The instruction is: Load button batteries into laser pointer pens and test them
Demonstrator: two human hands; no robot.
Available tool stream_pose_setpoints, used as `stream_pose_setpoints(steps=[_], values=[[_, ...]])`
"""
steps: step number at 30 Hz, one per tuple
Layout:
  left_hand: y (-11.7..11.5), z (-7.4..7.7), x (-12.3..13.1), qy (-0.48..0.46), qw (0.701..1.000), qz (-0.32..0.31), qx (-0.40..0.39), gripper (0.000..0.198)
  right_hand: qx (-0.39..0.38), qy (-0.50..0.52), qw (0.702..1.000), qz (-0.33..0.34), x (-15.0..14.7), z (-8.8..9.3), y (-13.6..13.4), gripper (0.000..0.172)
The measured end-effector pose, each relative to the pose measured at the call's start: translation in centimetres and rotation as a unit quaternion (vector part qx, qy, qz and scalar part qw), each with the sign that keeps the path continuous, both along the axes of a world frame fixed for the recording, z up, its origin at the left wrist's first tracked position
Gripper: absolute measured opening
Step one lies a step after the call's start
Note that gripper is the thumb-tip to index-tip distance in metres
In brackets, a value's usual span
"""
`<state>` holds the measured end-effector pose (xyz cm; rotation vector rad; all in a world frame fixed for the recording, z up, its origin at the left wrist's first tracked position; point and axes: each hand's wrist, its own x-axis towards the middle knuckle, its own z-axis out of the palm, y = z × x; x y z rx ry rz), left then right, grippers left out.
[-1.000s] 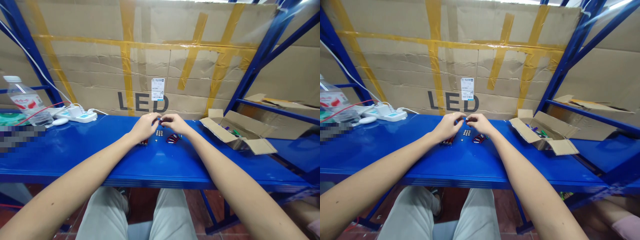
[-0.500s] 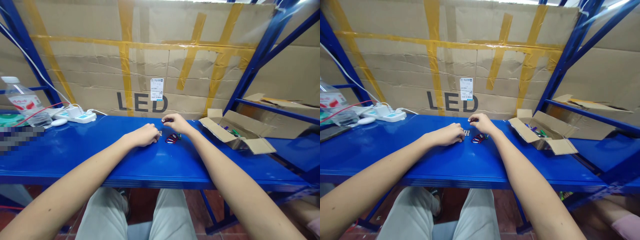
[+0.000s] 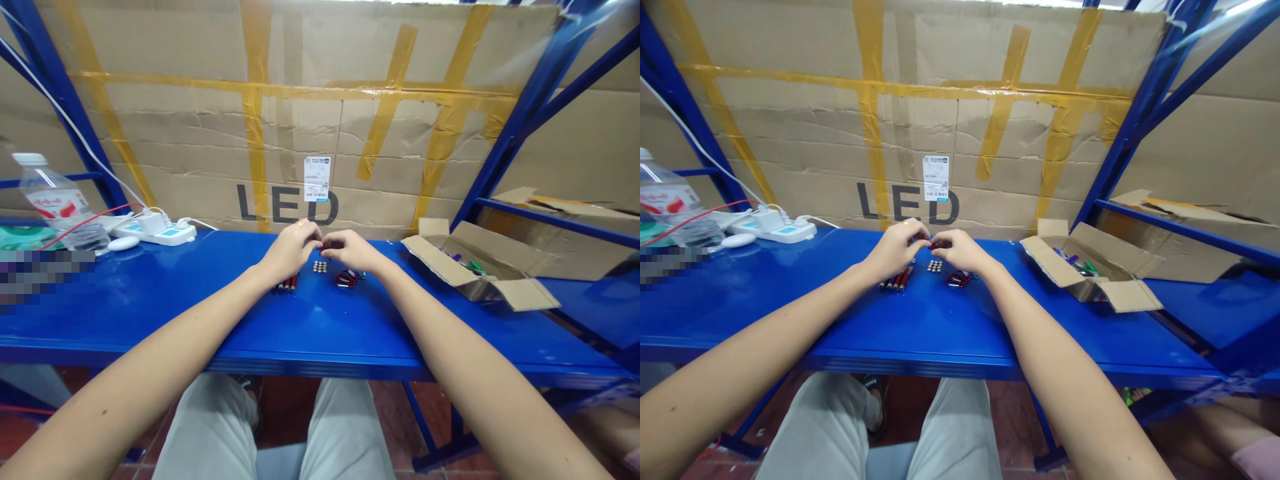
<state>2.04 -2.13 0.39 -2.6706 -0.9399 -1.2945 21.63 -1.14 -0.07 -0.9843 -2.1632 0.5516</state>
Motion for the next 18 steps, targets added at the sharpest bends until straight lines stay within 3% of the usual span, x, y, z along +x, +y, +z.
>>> stream_pose_setpoints(steps=[6,14,18], values=[[0.0,0.0,0.0,-0.007,0.999,-0.014,-0.043,0.009,-0.017,0.036,0.999,0.016,-0.3,0.2,-0.1,0.012],[0.3,0.0,-0.5,0.01,0.999,-0.023,-0.044,0.015,-0.037,0.061,0.997,0.004,0.0,0.1,0.1,0.012],[1.3,0.2,-1.4,0.016,0.999,0.025,-0.029,0.017,-0.022,0.073,0.997,0.002,0.1,-0.1,0.4,0.014]])
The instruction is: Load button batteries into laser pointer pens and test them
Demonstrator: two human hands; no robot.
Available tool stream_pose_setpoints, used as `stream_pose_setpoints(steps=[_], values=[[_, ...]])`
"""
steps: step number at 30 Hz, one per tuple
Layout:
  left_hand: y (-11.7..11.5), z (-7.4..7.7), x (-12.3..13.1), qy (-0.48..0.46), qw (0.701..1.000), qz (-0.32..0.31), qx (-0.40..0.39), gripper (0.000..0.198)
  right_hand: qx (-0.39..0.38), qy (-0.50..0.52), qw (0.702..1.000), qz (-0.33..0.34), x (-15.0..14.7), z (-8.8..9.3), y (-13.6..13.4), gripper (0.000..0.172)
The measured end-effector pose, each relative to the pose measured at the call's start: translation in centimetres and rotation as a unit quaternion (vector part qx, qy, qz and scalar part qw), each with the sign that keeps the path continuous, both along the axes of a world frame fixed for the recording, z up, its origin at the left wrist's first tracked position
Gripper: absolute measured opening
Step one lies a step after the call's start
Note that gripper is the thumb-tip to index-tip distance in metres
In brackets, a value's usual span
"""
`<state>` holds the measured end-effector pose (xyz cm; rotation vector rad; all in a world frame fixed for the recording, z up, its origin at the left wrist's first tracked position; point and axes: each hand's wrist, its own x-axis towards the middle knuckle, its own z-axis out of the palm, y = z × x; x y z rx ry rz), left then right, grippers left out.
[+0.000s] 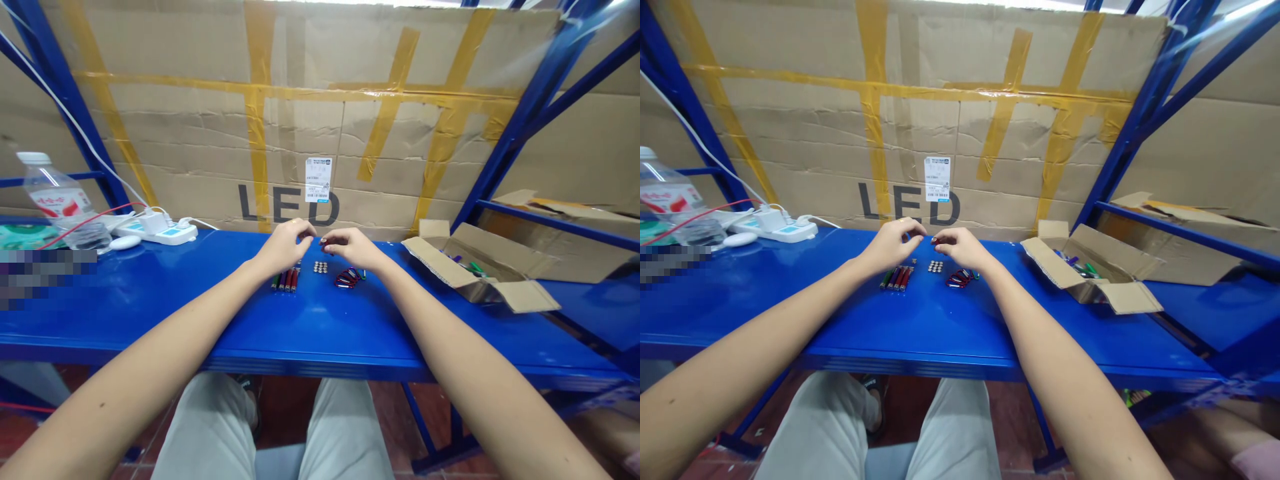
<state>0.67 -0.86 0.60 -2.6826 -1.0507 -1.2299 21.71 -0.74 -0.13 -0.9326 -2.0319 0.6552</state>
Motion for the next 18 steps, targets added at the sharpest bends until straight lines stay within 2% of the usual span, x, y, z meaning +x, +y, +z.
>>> stream_pose_setpoints(steps=[3,6,9,13,15,18], values=[[0.9,-0.1,-1.0,0.074,0.996,0.041,-0.026,0.019,0.005,-0.01,1.0,-0.005,0.0,-0.2,0.1,0.016],[1.5,-0.7,-1.6,0.146,0.983,0.057,-0.097,0.016,0.007,-0.033,0.999,-0.017,-0.2,-0.4,0.1,0.019],[1.9,-1.5,-1.8,0.157,0.973,0.049,-0.16,0.011,0.022,-0.057,0.998,-0.027,-0.3,-0.5,0.0,0.023],[2.4,-2.0,-1.4,0.155,0.975,0.045,-0.155,0.014,0.038,-0.081,0.995,-0.041,-0.4,-0.4,-0.2,0.028],[2.4,-1.7,-1.0,0.113,0.982,0.052,-0.142,0.013,0.039,-0.089,0.994,-0.053,-0.5,-0.4,-0.3,0.029],[1.7,-0.9,-0.4,-0.054,0.987,0.043,-0.145,0.009,0.037,-0.097,0.992,-0.067,-0.7,-0.4,-0.5,0.031]])
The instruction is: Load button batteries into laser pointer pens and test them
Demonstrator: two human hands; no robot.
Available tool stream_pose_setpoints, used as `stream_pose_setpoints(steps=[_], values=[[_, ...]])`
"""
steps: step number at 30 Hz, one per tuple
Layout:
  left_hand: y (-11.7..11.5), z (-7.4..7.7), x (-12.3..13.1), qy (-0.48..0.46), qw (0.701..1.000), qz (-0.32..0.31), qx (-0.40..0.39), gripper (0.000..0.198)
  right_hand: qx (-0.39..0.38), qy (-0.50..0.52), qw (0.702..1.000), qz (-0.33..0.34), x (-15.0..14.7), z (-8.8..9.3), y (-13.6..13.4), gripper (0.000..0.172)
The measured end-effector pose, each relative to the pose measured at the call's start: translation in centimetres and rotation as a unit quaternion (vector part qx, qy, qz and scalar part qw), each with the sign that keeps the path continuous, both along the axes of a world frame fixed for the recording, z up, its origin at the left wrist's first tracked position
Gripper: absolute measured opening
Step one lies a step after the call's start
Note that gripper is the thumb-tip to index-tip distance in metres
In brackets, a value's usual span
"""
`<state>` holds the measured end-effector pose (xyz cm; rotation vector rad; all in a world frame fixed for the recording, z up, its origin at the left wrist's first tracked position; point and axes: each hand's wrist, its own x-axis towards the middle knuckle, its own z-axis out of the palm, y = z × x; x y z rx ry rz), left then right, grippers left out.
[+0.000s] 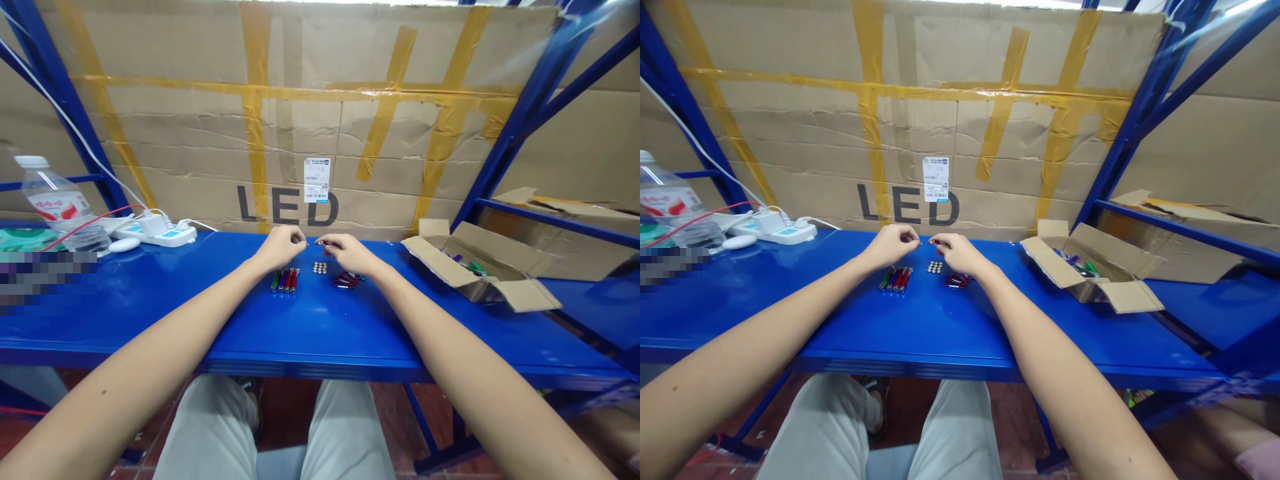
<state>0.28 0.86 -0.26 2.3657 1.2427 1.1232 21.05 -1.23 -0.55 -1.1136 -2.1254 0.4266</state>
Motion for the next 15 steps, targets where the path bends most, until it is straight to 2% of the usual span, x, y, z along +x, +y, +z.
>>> stream_pose_setpoints(steps=[2,5,15], values=[[-0.9,0.5,0.5,-0.109,0.993,-0.021,-0.037,0.009,0.001,0.0,1.0,0.01,-0.3,-0.2,-0.1,0.031],[-2.2,0.8,1.2,-0.178,0.978,-0.064,-0.082,0.009,0.018,0.005,0.999,0.043,-0.8,-0.5,-0.1,0.029],[-2.5,0.8,1.3,-0.203,0.968,-0.067,-0.13,0.008,0.072,0.036,0.996,0.028,-1.7,-0.7,-0.4,0.024]])
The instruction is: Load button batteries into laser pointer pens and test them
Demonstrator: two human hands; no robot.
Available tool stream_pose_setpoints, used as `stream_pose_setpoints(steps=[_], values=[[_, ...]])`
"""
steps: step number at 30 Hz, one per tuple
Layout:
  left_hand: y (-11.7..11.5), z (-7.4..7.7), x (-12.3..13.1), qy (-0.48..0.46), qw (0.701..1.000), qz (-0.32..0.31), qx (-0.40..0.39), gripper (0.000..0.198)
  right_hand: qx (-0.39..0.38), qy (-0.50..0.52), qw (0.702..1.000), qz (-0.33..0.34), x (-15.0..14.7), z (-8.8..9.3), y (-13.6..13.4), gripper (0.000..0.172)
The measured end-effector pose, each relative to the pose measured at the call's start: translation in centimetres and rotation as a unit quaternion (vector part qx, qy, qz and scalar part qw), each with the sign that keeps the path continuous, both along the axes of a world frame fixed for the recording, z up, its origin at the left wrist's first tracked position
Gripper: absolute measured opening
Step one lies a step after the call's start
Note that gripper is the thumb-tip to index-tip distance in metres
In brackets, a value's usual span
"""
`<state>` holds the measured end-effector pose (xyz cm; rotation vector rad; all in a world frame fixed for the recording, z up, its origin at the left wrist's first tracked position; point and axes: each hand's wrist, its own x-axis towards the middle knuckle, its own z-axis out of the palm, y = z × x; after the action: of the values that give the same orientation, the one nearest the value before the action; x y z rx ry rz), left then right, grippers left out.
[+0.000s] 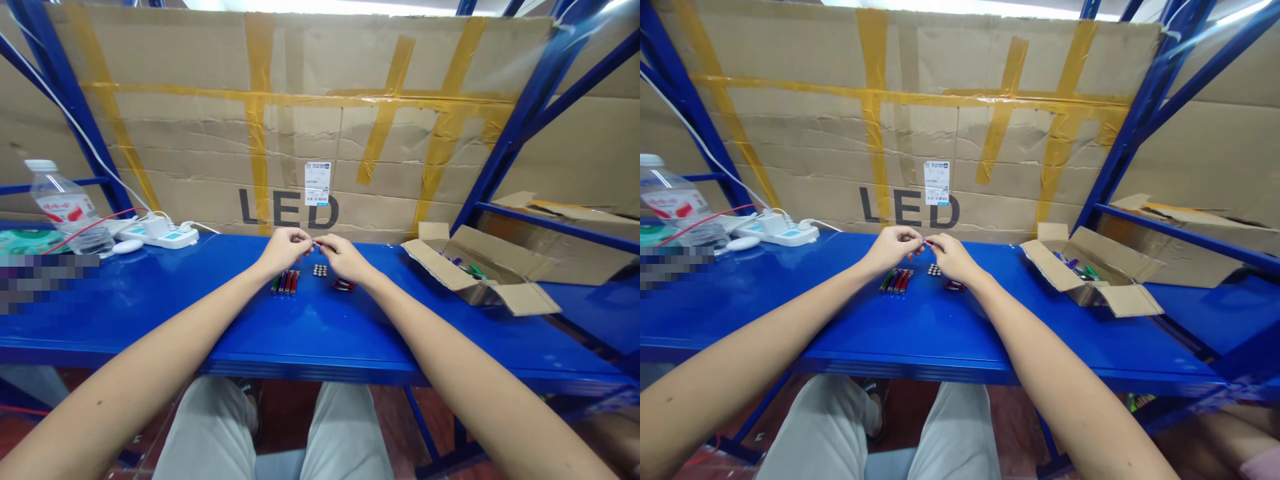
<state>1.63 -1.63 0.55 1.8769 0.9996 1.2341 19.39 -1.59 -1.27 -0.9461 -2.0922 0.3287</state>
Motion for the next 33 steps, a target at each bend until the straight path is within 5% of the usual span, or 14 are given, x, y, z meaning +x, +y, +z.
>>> stream_pose_setpoints(steps=[11,21,27,30,33], values=[[-0.24,-0.08,0.02,-0.033,0.997,-0.044,-0.049,0.008,0.135,0.035,0.99,-0.015,0.15,-0.07,-0.59,0.009],[-0.01,-0.54,-0.24,0.016,0.996,-0.081,0.015,0.011,0.018,0.058,0.998,-0.011,0.38,0.35,-0.35,0.008],[0.18,-0.74,-0.43,0.037,0.993,-0.092,0.062,0.012,-0.055,0.015,0.998,0.001,0.15,0.31,-0.35,0.027],[0.08,-0.54,-0.5,0.044,0.992,-0.088,0.073,0.013,-0.052,0.064,0.997,0.013,0.07,0.19,-0.45,0.016],[-0.09,-0.26,-0.44,0.028,0.994,-0.081,0.073,0.013,-0.038,0.106,0.994,0.014,0.07,-0.06,-0.44,0.025]])
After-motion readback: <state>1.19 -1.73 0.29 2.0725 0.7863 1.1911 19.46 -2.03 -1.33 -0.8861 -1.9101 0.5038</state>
